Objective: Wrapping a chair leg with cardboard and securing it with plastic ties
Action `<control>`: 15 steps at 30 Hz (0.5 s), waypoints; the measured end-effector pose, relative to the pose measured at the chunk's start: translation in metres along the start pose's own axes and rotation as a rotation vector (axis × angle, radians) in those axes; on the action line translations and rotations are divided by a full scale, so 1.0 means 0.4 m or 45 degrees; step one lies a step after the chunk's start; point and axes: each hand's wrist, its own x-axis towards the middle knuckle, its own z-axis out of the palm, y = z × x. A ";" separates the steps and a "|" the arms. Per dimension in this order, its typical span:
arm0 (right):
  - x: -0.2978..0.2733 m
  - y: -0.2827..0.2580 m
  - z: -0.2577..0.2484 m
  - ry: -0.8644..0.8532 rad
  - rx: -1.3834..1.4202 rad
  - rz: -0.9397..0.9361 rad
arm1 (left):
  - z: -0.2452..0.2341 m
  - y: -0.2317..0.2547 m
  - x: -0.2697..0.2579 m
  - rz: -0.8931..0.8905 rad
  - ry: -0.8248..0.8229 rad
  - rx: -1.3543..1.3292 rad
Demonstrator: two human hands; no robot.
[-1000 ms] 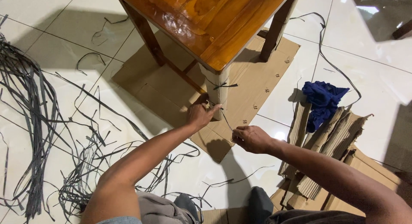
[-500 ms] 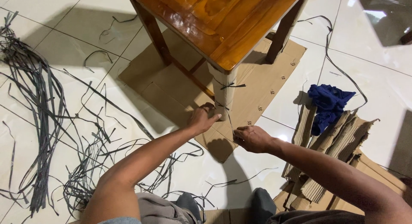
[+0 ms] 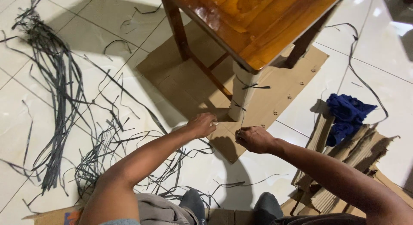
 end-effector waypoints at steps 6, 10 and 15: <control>0.056 -0.065 -0.025 0.006 0.023 -0.078 | -0.008 -0.096 -0.072 -0.060 -0.012 0.170; 0.114 -0.078 0.000 -0.101 -0.045 -0.078 | -0.089 -0.075 -0.171 -0.107 -0.041 0.184; 0.184 -0.115 0.025 -0.166 -0.085 -0.117 | -0.103 -0.162 -0.239 -0.172 -0.068 0.337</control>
